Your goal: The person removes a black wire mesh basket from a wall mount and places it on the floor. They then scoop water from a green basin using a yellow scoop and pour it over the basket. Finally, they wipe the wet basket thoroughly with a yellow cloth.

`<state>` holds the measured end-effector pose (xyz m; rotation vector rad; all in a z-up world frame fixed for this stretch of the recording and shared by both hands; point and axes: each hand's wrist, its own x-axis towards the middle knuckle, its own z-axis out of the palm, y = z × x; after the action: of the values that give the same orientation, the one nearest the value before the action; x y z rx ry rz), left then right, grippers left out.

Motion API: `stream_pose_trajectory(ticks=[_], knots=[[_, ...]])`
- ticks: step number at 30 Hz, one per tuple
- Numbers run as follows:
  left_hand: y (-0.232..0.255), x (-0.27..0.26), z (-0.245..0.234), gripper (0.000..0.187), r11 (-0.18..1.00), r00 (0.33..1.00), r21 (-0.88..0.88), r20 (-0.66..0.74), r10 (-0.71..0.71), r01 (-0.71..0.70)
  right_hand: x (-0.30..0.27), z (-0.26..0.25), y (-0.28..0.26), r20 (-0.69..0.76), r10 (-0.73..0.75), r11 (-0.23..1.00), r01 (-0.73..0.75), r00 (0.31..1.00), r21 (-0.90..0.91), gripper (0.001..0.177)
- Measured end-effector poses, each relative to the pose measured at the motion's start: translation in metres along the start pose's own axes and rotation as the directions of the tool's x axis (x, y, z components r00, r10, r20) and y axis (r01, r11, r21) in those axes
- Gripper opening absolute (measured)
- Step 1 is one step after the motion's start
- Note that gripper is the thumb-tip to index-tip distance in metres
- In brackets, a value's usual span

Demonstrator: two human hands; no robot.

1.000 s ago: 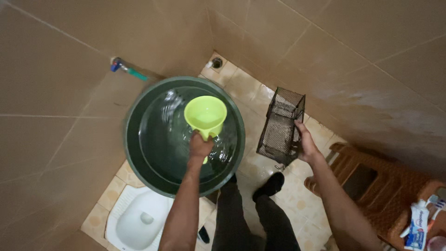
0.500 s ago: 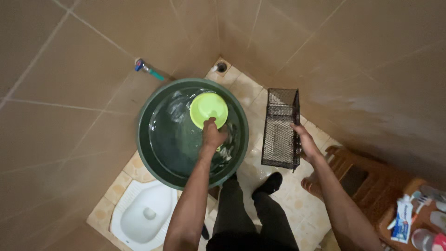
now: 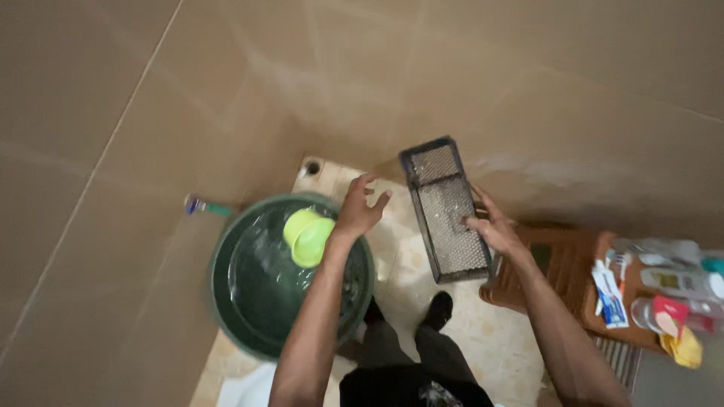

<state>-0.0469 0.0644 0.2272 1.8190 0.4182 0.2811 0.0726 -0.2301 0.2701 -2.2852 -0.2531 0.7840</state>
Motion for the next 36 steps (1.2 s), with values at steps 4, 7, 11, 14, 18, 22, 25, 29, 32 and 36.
stream_pose_trajectory(ticks=[4,7,11,14,18,22,25,29,32,36], knots=[[0.054,0.021,0.016,0.066,0.993,0.989,-0.003,0.088,0.122,-0.122,-0.035,-0.034,0.005,-0.035,-0.152,0.961,0.156,0.988,0.226,0.111],[0.085,0.031,0.034,0.075,0.993,0.977,-0.018,0.177,0.121,-0.12,-0.056,-0.057,0.019,-0.076,-0.267,0.914,0.277,0.961,0.296,0.12],[0.11,0.042,0.069,0.096,0.987,0.913,-0.061,0.391,-0.113,0.148,-0.075,-0.083,0.045,-0.184,-0.373,0.885,0.409,0.909,0.225,0.124],[0.121,0.046,0.102,0.096,0.966,0.86,-0.187,0.506,-0.061,0.179,-0.086,-0.105,0.058,-0.239,-0.451,0.836,0.501,0.86,0.224,0.124],[0.143,0.038,0.139,0.088,0.871,0.81,-0.43,0.582,0.067,0.237,-0.104,-0.13,0.063,-0.254,-0.387,0.826,0.456,0.886,0.332,0.125],[0.167,0.027,0.157,0.087,0.788,0.768,-0.535,0.628,0.128,0.306,-0.117,-0.154,0.069,-0.31,-0.483,0.823,0.546,0.819,0.159,0.123],[0.168,0.029,0.167,0.089,0.758,0.751,-0.56,0.644,0.144,0.334,-0.12,-0.165,0.075,-0.317,-0.49,0.768,0.574,0.812,0.285,0.126],[0.151,0.033,0.196,0.09,0.769,0.754,-0.584,0.62,0.216,0.26,-0.124,-0.168,0.071,-0.311,-0.532,0.702,0.615,0.788,0.358,0.126],[0.148,0.033,0.205,0.095,0.709,0.785,-0.681,0.536,0.312,0.183,-0.128,-0.17,0.066,-0.299,-0.559,0.749,0.625,0.774,0.218,0.12],[0.18,0.025,0.197,0.103,0.672,0.77,-0.732,0.492,0.406,0.113,-0.135,-0.178,0.059,-0.253,-0.509,0.841,0.538,0.823,0.059,0.119]])
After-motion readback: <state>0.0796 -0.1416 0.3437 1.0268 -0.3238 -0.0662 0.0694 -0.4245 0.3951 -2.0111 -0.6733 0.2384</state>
